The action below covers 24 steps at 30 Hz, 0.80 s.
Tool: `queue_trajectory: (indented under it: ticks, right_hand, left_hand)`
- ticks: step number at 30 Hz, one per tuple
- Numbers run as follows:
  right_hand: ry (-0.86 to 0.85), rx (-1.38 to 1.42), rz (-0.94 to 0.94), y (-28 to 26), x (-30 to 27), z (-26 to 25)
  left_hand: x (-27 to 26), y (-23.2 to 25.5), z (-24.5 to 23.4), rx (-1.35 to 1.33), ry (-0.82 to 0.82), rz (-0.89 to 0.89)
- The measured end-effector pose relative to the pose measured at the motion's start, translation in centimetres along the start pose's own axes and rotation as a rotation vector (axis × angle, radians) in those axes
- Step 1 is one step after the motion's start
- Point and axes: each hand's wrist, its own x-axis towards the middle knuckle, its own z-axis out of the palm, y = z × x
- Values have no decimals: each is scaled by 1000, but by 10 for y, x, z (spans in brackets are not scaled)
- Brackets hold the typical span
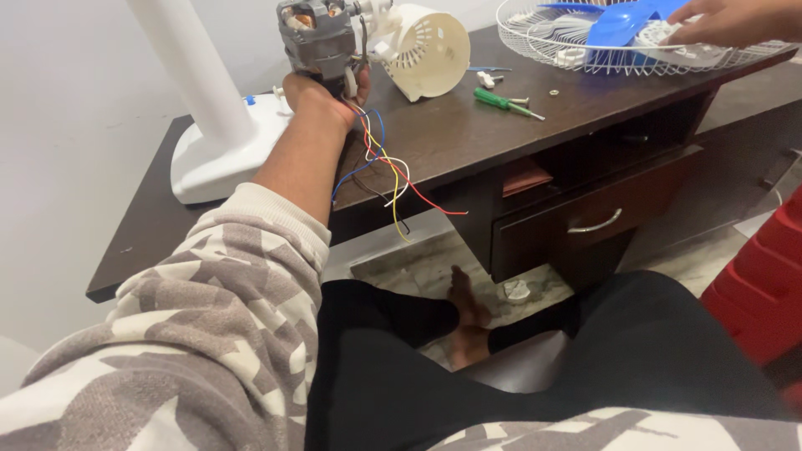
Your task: The person secures the rear housing of a table fan to the motor assembly using a screwdriver and screws. They then attach the front housing to complete the fan head assembly.
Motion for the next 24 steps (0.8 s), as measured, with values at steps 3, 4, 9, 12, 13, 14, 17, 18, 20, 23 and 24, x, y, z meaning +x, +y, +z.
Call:
queue_trajectory:
  ticks: [3,4,9,12,13,14,17,18,20,23,24]
  right_hand:
    - [44,56,-2,-4,-9,6]
    - [73,51,-34,-4,-11,7]
    - [139,68,-48,2,-12,11]
    - [158,30,-78,1,-9,11]
    - [178,24,-98,-1,-11,10]
    - [198,17,-117,-6,-15,8]
    - [260,-47,-29,-40,-41,-2]
    - [388,-72,-35,-56,-58,-7]
    - [659,-98,-84,-100,-99,-13]
    - [902,31,-419,-182,-162,-15]
    - [895,149,-539,-208,-181,-15]
  left_hand:
    - [2,1,0,3,-17,-10]
    - [2,1,0,3,-46,-24]
    - [2,1,1,-17,-16,-4]
    - [1,3,2,-7,-84,-19]
    - [1,4,1,8,-132,-22]
    - [2,4,1,24,-180,-27]
    - [8,4,0,6,-178,-23]
    - [10,4,0,7,-188,-24]
    - [12,5,0,8,-210,-26]
    - [9,14,6,112,-229,-28]
    - [7,15,10,187,-229,-37]
